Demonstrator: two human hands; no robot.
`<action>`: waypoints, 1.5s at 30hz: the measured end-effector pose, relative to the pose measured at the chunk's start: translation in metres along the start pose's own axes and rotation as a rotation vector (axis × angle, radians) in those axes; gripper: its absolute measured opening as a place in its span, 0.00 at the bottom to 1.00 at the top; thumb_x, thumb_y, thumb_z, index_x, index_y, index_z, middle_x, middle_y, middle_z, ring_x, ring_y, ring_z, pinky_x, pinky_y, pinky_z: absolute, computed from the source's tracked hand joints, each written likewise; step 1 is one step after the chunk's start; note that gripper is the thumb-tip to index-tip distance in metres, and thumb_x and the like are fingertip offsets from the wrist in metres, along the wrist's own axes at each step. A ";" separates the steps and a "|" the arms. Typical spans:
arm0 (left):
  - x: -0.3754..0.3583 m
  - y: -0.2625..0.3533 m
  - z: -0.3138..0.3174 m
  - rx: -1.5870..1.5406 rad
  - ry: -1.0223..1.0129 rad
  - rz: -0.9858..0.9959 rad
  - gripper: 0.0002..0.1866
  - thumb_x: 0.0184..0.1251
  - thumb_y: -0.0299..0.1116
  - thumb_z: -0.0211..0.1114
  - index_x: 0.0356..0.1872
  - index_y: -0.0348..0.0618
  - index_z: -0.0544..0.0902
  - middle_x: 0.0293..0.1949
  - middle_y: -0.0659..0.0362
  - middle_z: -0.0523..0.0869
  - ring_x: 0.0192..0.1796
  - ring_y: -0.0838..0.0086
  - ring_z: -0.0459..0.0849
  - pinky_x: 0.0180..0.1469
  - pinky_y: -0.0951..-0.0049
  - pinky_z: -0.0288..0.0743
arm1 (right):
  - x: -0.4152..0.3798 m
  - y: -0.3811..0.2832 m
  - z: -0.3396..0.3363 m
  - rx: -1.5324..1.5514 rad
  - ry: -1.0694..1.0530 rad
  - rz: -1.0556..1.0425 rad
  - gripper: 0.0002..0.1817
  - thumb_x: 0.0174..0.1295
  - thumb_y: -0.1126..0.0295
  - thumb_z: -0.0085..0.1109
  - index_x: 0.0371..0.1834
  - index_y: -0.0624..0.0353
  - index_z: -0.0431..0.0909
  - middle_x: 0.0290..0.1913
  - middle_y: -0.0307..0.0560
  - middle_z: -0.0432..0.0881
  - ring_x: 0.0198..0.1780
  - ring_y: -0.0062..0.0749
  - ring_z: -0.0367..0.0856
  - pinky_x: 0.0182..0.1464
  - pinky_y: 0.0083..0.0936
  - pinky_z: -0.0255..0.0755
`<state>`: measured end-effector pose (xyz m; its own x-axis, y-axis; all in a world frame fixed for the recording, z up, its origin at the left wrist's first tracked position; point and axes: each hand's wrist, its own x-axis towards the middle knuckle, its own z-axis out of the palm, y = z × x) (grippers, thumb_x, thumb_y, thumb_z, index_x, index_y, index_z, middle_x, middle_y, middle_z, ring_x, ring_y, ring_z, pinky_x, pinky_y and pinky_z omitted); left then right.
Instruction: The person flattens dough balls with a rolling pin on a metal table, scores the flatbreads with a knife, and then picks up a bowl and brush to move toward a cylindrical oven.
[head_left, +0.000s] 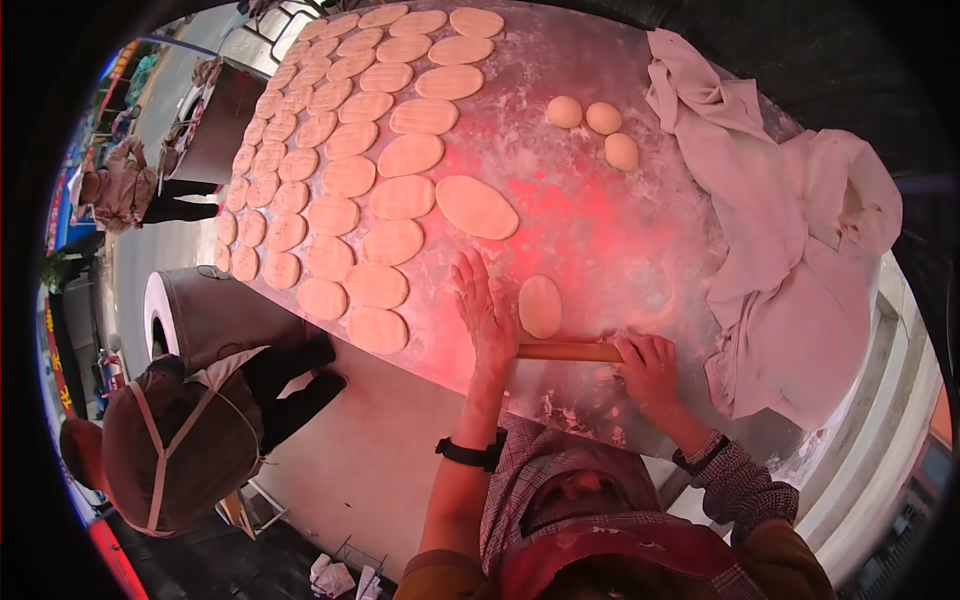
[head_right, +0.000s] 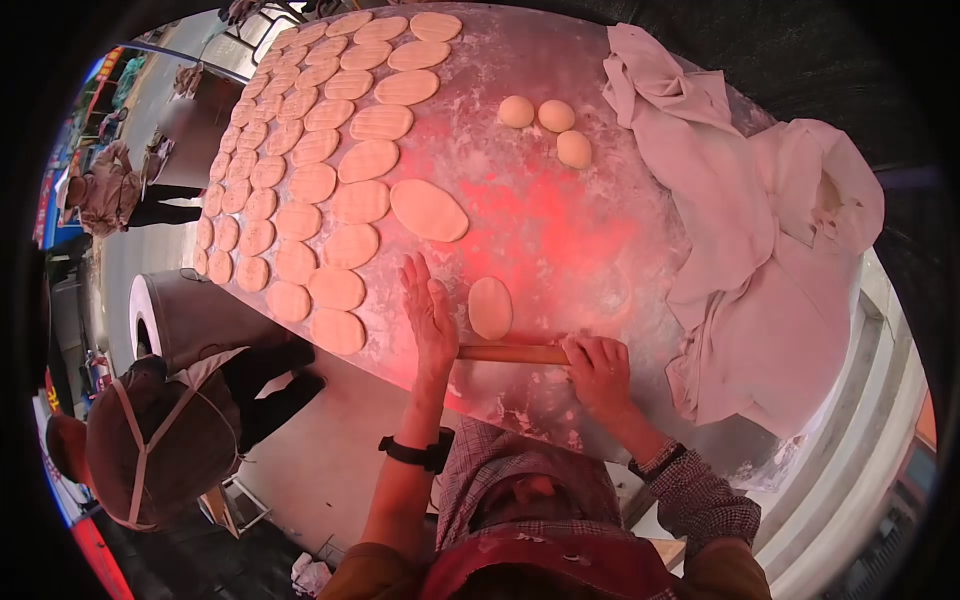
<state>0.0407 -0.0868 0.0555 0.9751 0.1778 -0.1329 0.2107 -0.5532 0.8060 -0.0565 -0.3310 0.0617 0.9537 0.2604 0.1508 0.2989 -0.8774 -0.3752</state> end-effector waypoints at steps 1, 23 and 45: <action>0.004 -0.006 -0.012 0.080 0.026 0.029 0.35 0.80 0.55 0.36 0.80 0.46 0.49 0.80 0.47 0.48 0.81 0.48 0.40 0.76 0.41 0.32 | 0.027 -0.009 0.008 0.023 -0.008 -0.020 0.28 0.44 0.68 0.72 0.53 0.53 0.78 0.48 0.38 0.77 0.51 0.38 0.76 0.53 0.39 0.67; -0.015 0.002 0.022 0.275 -0.197 0.172 0.29 0.57 0.30 0.72 0.61 0.39 0.74 0.63 0.44 0.76 0.64 0.47 0.73 0.65 0.55 0.69 | 0.020 -0.028 0.037 0.079 -0.098 -0.063 0.35 0.57 0.64 0.64 0.70 0.56 0.67 0.72 0.48 0.65 0.72 0.42 0.65 0.73 0.42 0.57; 0.066 -0.034 0.016 0.687 0.007 0.267 0.34 0.78 0.55 0.42 0.79 0.51 0.54 0.80 0.55 0.51 0.81 0.58 0.45 0.77 0.44 0.35 | 0.156 0.002 0.075 -0.118 0.037 0.022 0.34 0.64 0.56 0.60 0.72 0.56 0.65 0.75 0.51 0.62 0.75 0.42 0.60 0.72 0.45 0.56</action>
<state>0.0987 -0.0693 0.0103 0.9993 -0.0301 0.0224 -0.0350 -0.9631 0.2668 0.0957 -0.2622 0.0160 0.9575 0.2270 0.1782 0.2693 -0.9247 -0.2690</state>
